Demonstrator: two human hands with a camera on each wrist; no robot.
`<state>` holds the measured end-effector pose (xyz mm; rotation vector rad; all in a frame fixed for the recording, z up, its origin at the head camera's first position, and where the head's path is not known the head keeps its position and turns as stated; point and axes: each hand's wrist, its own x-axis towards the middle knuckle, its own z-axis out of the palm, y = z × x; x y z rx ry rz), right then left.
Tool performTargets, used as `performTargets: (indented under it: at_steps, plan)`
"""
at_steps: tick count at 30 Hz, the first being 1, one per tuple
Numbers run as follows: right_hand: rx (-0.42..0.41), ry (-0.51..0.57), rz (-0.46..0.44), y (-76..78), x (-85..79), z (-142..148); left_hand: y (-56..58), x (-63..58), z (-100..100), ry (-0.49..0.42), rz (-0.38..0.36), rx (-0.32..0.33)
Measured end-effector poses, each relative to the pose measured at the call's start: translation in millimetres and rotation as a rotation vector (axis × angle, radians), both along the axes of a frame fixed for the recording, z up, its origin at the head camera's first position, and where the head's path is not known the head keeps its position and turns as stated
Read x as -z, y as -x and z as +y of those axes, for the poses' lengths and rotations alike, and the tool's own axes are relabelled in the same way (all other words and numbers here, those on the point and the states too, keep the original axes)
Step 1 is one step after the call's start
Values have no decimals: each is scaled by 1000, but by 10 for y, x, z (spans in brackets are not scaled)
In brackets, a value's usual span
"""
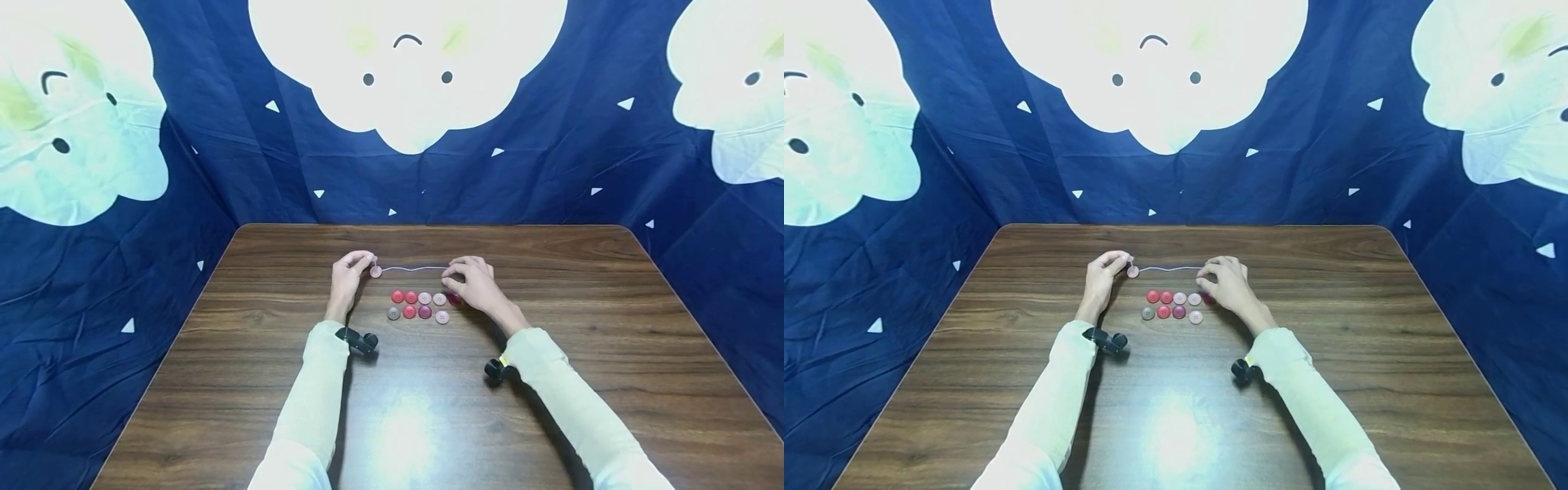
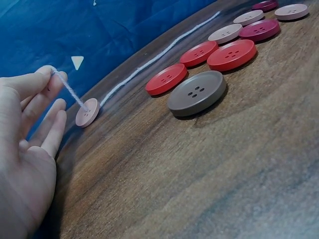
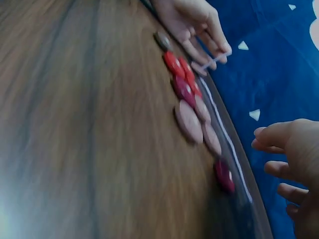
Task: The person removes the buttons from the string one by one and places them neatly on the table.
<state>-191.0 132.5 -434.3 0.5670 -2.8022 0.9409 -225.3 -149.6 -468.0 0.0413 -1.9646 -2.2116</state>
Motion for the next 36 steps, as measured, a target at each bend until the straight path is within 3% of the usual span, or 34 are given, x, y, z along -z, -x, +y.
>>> performTargets:
  at_steps: [14, 26, 36]
  plan:
    - [-68, -83, -29, 237, -110, -665, -27, -4, 17, 1, -14, -11]
    - [-83, -135, -60, 398, 9, -971, -29, -55, 7, -5, -16, -19]
    - [-74, -196, -83, 433, 61, -1247, -1, -45, -6, -26, -15, -37]
